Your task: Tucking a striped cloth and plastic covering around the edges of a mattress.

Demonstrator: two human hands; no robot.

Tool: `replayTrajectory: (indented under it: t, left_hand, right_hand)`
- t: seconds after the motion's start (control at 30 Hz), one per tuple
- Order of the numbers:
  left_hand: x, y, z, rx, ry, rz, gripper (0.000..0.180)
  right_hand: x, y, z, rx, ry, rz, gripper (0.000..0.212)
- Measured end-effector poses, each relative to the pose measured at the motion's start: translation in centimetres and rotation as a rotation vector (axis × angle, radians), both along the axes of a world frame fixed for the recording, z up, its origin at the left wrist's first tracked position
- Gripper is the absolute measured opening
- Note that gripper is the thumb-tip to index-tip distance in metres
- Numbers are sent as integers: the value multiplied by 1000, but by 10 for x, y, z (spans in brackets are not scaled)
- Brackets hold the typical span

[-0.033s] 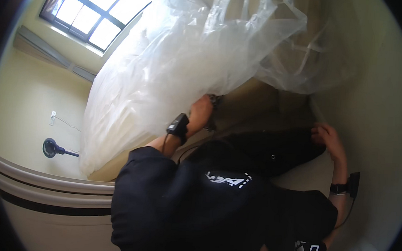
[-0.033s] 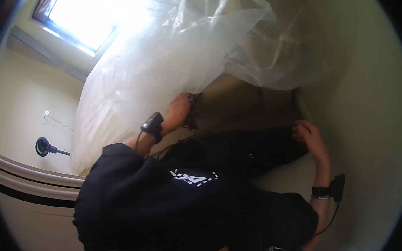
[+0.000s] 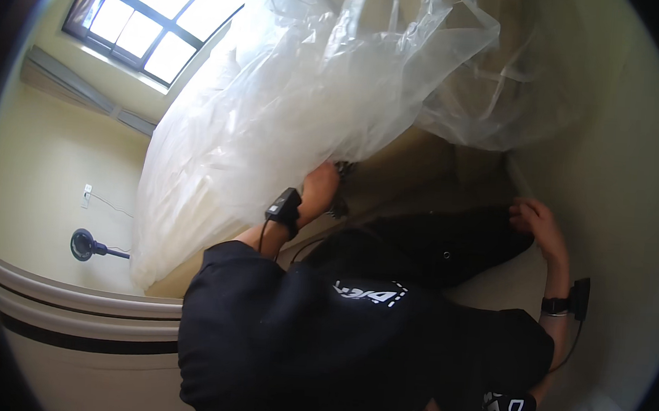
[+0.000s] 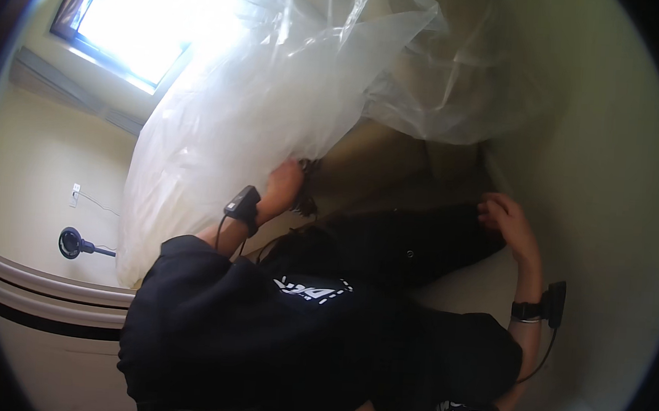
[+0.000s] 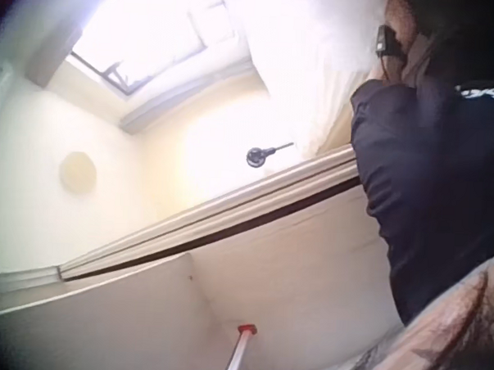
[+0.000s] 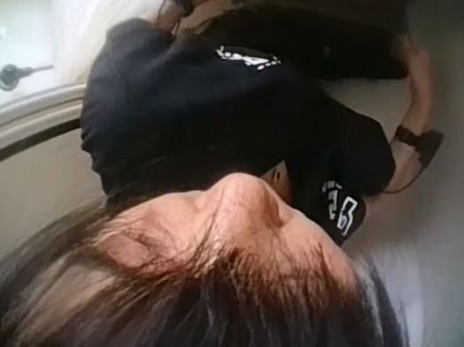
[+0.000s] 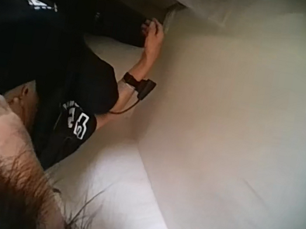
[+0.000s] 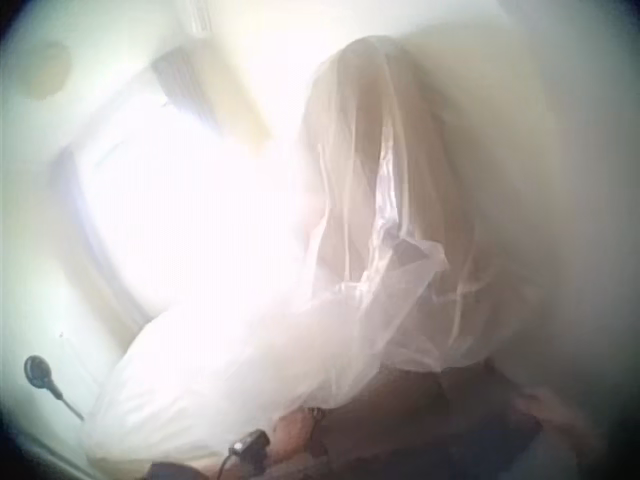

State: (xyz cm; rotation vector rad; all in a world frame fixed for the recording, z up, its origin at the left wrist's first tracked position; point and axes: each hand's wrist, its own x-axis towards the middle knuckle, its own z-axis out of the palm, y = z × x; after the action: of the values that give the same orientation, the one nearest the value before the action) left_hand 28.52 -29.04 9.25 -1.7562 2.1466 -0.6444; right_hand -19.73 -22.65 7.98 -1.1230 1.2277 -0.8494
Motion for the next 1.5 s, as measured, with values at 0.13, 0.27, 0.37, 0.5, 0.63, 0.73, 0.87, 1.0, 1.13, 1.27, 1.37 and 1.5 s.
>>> replayTrajectory:
  t: [0.13, 0.27, 0.37, 0.5, 0.63, 0.73, 0.87, 1.0, 1.13, 1.27, 1.37, 1.5]
  left_hand:
    - [76, 29, -17, -90, -22, -551, 32]
    - [115, 52, -9, 160, -25, -308, 35]
    - [146, 75, -4, 375, 47, 135, 36]
    - [176, 93, -5, 544, 190, 455, 38]
    - [80, 79, 55, 414, 374, 220, 40]
    - [44, 60, 67, 636, 151, 431, 35]
    - [65, 36, -3, 208, -275, -219, 40]
    - [61, 4, -17, 103, -373, -586, 45]
    - [-27, -24, -2, 130, 117, -698, 44]
    - [-125, -63, 24, 342, 79, -335, 41]
    - [-150, -72, 27, 323, 252, -113, 39]
    - [-209, -69, -44, 308, 275, -626, 27]
  right_hand:
    - [-1, 4, 8, -35, 5, 9, 36]
    - [-4, 4, 1, -28, 4, 3, 36]
    - [-4, 2, 1, -26, 4, -4, 35]
    - [-5, 3, -3, -34, 24, -18, 34]
    - [-2, 1, -2, -22, 15, -10, 34]
    - [3, 0, 12, -32, 52, 30, 34]
    - [3, -4, -1, -36, 58, 76, 34]
    - [-5, -3, -6, -47, 56, -1, 34]
    - [-3, 4, -10, -79, 58, -62, 32]
    - [0, -5, 0, -91, 79, -49, 33]
    - [-3, -3, 4, -127, 67, -67, 33]
    - [-10, -2, -11, -103, 81, -67, 36]
